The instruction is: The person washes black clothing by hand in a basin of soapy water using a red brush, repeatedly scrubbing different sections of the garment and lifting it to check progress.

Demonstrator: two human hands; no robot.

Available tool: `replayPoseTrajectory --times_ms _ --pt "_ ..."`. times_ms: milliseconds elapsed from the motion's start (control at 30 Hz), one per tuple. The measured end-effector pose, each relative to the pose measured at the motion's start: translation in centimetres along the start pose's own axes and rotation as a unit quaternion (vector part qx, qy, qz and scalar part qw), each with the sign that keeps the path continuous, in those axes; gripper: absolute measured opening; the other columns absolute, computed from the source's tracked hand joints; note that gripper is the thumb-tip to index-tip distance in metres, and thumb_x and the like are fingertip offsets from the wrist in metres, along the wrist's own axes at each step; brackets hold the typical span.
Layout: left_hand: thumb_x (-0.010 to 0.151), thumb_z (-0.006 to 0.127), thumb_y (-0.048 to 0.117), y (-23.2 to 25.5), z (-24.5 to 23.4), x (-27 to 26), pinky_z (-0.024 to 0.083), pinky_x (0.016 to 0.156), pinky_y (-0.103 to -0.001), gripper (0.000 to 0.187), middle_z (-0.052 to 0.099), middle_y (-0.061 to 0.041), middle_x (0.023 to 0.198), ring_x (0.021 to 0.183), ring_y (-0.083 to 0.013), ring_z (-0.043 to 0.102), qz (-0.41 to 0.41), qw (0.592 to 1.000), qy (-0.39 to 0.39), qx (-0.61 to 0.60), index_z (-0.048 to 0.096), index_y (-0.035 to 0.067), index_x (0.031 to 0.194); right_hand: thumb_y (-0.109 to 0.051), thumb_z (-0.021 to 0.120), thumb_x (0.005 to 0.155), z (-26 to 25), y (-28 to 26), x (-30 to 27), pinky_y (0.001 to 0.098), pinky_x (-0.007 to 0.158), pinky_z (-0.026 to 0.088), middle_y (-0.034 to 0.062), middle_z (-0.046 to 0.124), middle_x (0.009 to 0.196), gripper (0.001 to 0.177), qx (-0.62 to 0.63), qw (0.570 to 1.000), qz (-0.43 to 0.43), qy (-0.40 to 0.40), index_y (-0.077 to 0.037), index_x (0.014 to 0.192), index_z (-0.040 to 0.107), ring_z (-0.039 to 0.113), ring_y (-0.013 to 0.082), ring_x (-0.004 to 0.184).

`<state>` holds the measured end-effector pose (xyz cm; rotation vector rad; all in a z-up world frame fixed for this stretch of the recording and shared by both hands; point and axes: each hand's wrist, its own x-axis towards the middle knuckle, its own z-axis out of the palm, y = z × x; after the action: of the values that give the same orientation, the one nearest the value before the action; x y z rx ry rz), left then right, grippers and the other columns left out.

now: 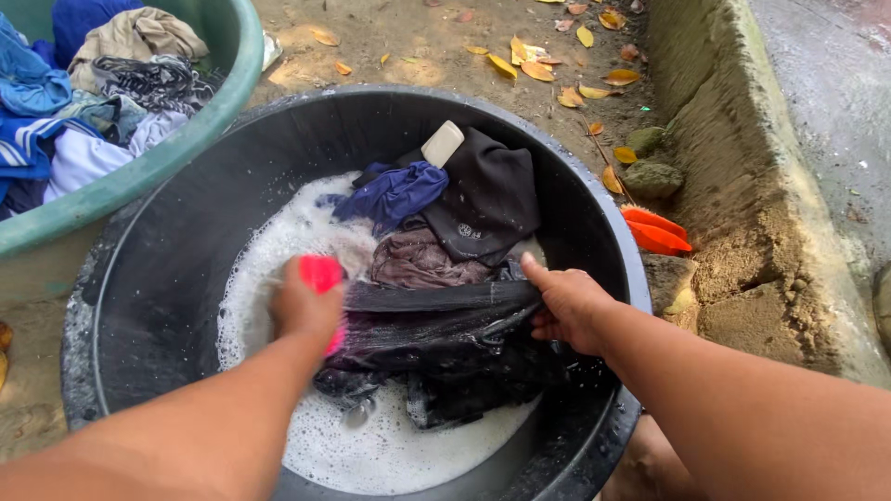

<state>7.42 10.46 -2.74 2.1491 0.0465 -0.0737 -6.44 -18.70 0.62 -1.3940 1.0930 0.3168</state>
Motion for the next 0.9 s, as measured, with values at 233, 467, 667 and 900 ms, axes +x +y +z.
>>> replayPoseTrajectory --times_ms 233,467,667,900 --pt "0.083 0.074 0.034 6.4 6.7 -7.0 0.054 0.091 -0.050 0.071 0.072 -0.019 0.108 0.103 -0.0424 0.069 0.061 0.950 -0.274 0.135 0.045 0.047 0.146 -0.071 0.055 0.090 0.8 -0.4 0.6 0.0388 0.059 0.046 0.0029 0.049 0.070 0.058 0.118 0.988 0.045 0.090 -0.014 0.088 0.059 0.048 0.0193 0.060" --pt "0.072 0.082 0.019 0.8 1.5 -0.1 0.060 0.090 -0.041 0.052 0.077 -0.011 0.111 0.102 -0.0283 0.077 0.059 0.996 -0.046 0.058 0.064 0.020 0.121 -0.065 0.059 0.089 1.0 0.4 0.4 0.0386 0.059 0.050 0.0016 0.056 0.073 0.054 0.035 0.998 0.017 0.049 -0.011 0.094 0.062 0.051 0.0180 0.062" --pt "0.086 0.072 0.042 5.9 7.5 -6.3 0.054 0.094 -0.049 0.059 0.074 -0.017 0.112 0.107 -0.0397 0.070 0.096 0.964 -0.229 0.096 0.054 0.039 0.142 -0.069 0.058 0.088 2.4 -1.3 -0.9 0.0367 0.055 0.042 0.0047 0.049 0.076 0.059 0.097 0.990 0.041 0.091 -0.011 0.098 0.059 0.045 0.0207 0.063" --pt "0.094 0.067 0.017 -5.8 -4.6 3.8 0.051 0.099 -0.048 0.070 0.066 -0.021 0.129 0.118 -0.0408 0.064 -0.180 0.963 0.066 0.190 0.043 0.037 0.157 -0.033 0.086 0.080 0.1 -0.5 0.0 0.0350 0.063 0.055 0.0016 0.063 0.082 0.035 -0.027 0.999 -0.014 0.024 -0.009 0.096 0.067 0.057 0.0168 0.068"
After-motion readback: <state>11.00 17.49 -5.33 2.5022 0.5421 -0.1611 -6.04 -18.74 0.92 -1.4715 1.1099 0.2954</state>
